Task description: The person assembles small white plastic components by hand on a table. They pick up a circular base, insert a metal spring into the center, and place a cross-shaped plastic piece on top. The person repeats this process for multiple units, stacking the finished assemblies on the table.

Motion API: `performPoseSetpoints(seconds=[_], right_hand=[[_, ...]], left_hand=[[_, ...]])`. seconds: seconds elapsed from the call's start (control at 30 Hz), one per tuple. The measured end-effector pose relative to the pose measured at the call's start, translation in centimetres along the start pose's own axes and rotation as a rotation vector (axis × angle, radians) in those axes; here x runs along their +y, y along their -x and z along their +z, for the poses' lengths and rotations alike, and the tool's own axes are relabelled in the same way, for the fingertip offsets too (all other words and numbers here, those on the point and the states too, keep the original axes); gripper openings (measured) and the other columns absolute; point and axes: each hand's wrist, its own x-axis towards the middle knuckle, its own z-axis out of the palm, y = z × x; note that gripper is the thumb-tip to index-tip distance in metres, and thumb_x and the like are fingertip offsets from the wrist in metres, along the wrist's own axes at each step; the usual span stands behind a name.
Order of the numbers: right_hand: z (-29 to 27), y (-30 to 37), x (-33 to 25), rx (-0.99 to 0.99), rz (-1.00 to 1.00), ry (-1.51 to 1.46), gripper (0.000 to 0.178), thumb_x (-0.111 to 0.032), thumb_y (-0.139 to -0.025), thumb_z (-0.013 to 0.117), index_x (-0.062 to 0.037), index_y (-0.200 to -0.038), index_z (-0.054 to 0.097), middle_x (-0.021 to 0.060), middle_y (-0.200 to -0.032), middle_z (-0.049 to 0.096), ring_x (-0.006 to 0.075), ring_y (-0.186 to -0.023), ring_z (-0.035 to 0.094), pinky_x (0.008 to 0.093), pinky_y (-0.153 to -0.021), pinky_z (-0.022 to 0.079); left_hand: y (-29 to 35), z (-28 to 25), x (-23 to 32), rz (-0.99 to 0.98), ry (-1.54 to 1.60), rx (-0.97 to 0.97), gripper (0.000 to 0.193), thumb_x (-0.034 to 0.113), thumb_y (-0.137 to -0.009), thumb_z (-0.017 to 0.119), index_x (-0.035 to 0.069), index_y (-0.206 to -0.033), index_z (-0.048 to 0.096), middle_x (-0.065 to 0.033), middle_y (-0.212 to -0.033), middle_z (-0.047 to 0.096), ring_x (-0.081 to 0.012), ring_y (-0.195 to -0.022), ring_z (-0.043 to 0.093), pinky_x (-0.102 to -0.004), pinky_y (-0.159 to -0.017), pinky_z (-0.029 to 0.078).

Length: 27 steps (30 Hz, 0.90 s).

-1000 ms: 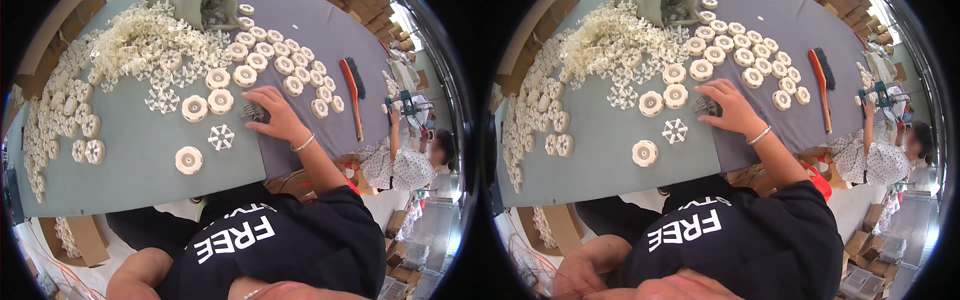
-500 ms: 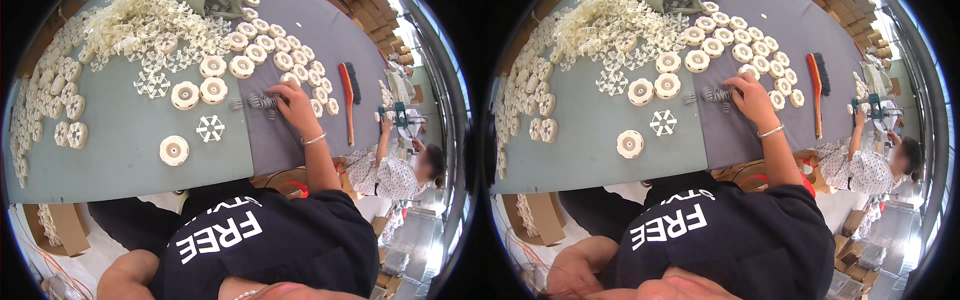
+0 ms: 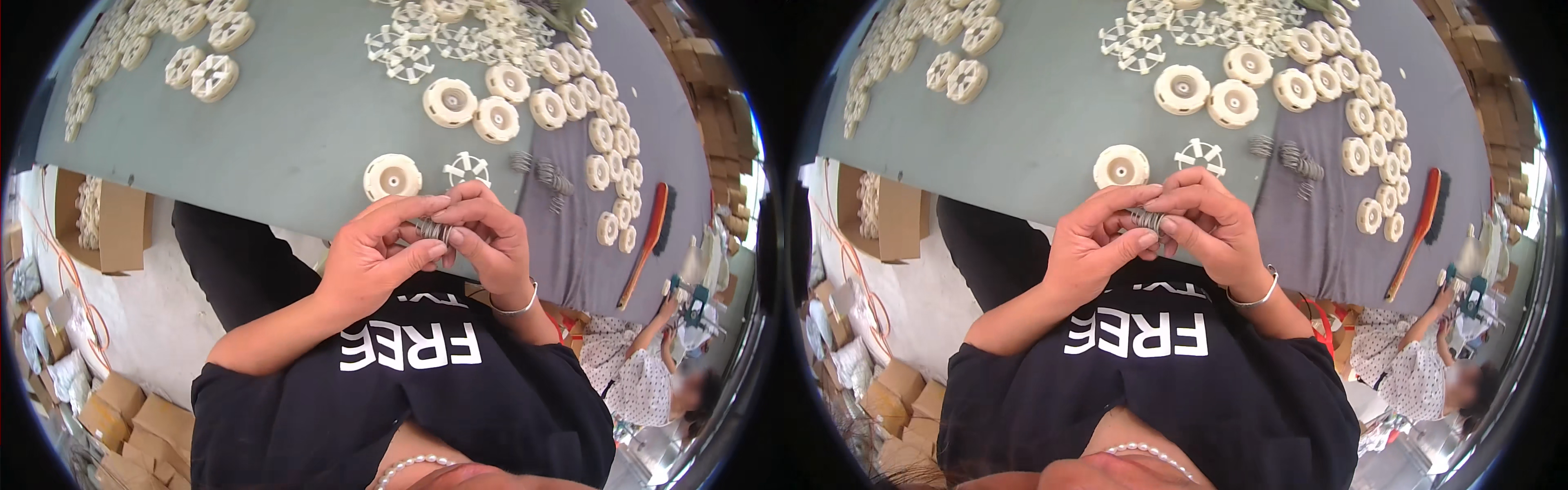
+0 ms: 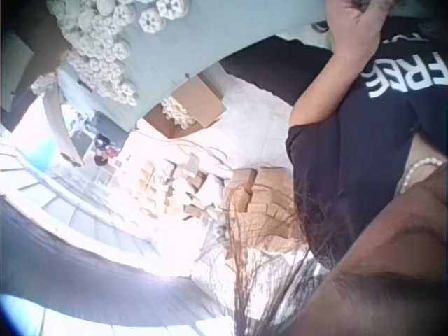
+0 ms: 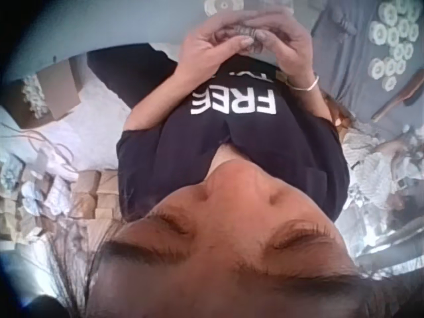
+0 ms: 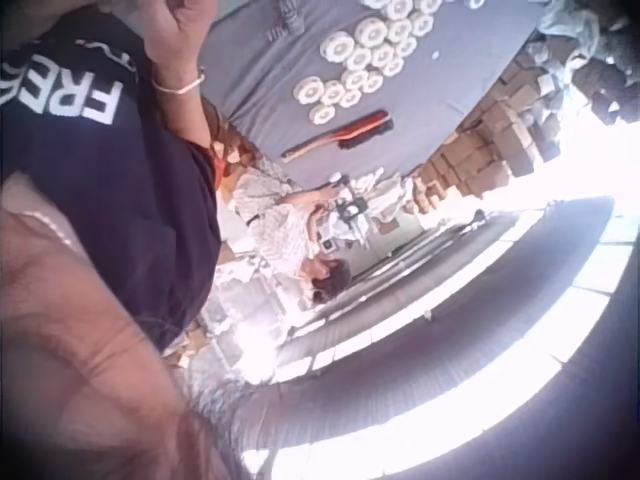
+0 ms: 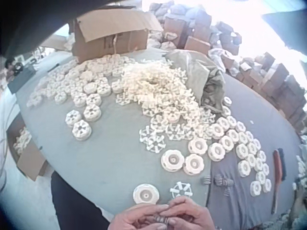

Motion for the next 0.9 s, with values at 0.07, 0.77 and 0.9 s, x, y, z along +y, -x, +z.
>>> performPoseSetpoints(seconds=[0.07,0.77,0.9], right_hand=[[0.5,-0.3,0.5,0.003,-0.036,-0.019,0.022,0.008,-0.100,0.067,0.0060,-0.121,0.073,0.0123,-0.124,0.060,0.0159,-0.097,0.071,0.0276,-0.079,0.063],[0.4,-7.3,-0.5,-0.236,-0.389,1.087,0.040,-0.005,-0.084,0.084,-0.0113,-0.123,0.075,0.0071,-0.111,0.071,0.0270,-0.085,0.070,0.0348,-0.071,0.058],[0.4,-6.9,-1.5,-0.108,-0.501,1.123,0.038,-0.007,-0.084,0.085,-0.0099,-0.121,0.076,0.0073,-0.111,0.071,0.0245,-0.086,0.070,0.0354,-0.071,0.058]], left_hand=[[0.2,-0.5,-0.3,0.111,-0.170,0.060,0.044,-0.001,-0.100,0.074,0.000,-0.143,0.066,-0.0079,-0.131,0.066,-0.0150,-0.102,0.074,-0.0292,-0.086,0.065],[1.2,-6.0,2.1,-0.390,0.103,-0.053,0.026,0.021,-0.105,0.061,-0.001,-0.116,0.069,-0.0087,-0.102,0.071,-0.0170,-0.080,0.074,-0.0281,-0.065,0.064],[0.7,-6.8,2.3,-0.163,0.082,0.075,0.026,0.018,-0.105,0.059,0.000,-0.120,0.069,-0.0062,-0.112,0.069,-0.0164,-0.097,0.069,-0.0315,-0.068,0.066]])
